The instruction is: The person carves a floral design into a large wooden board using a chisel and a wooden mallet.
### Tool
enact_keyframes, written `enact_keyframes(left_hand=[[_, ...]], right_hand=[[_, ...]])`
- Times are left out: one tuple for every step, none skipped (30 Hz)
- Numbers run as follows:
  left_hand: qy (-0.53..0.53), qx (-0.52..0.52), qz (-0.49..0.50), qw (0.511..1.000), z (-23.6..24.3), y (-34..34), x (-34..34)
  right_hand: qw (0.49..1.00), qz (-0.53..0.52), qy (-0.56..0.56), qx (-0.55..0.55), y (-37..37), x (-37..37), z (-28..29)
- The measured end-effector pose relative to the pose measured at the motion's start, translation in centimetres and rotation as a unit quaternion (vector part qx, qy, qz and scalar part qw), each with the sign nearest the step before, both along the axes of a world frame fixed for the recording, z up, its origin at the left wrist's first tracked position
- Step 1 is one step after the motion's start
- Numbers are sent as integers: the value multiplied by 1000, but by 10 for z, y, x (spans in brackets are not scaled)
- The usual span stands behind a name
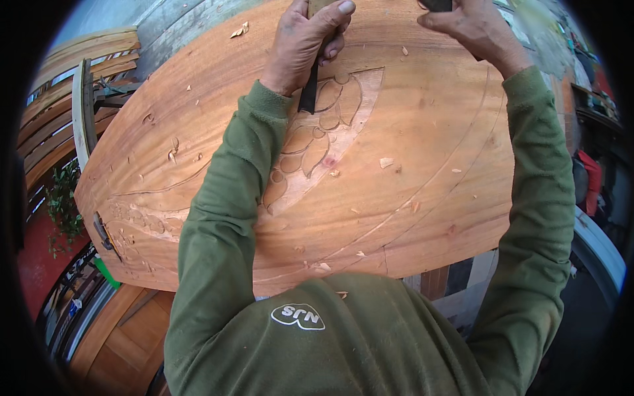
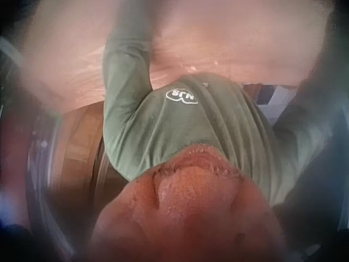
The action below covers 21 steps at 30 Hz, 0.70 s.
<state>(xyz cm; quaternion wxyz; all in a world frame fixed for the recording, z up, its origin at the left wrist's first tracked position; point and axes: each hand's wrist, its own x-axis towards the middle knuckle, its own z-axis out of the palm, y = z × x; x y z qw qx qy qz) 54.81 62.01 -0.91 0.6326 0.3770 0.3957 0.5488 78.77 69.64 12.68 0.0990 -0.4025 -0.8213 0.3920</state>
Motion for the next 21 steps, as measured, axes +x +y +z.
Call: enact_keyframes(left_hand=[[-12,10,-9,1000,0,2,3],[-14,12,-15,1000,0,5,7],[-13,6,-10,1000,-2,3,5],[-20,4,-12,1000,-1,4,6],[-16,5,-9,1000,-2,3,4],[13,-3,14,1000,-4,0,3],[41,-10,37,998,-6,-2,0],[40,-11,34,999,-6,-2,1],[30,-5,26,999,-6,0,3],[20,1,18,1000,-5,2,4],[16,4,10,1000,-5,4,9],[22,4,11,1000,-6,3,7],[28,4,11,1000,-7,2,5],[30,5,12,999,-9,2,3],[31,-3,23,999,-10,0,2],[32,-11,34,999,-11,0,0],[32,-8,32,999,-9,1,2],[33,-12,30,999,-8,0,3],[33,-16,28,999,-6,0,3],[33,-18,29,999,-6,-1,3],[46,-17,27,998,-6,-1,2]], right_hand=[[993,-33,49,-100,-1,-2,1],[973,-77,101,-195,-2,-1,0],[975,-145,157,-61,9,-7,-47],[951,-218,202,80,13,-9,-68],[971,-220,-49,-74,-9,-28,-15],[996,-47,-66,-29,-1,-22,-40],[984,93,-32,149,31,-10,-58],[959,163,-21,232,39,-2,-55],[921,222,-8,319,41,0,-44],[990,118,72,20,37,15,-15],[983,63,107,-136,30,16,-11],[948,-4,148,-282,26,10,-13],[980,-99,137,-106,17,-16,-41],[971,-193,121,77,15,-32,-55],[990,-142,5,18,13,-35,-52],[990,-72,-114,-32,9,-36,-49],[991,31,-86,94,21,-25,-49],[989,22,-70,127,28,-21,-46],[986,12,-55,158,33,-16,-44],[988,-110,-55,95,34,-22,-41],[985,-166,-17,33,25,-32,-34]])
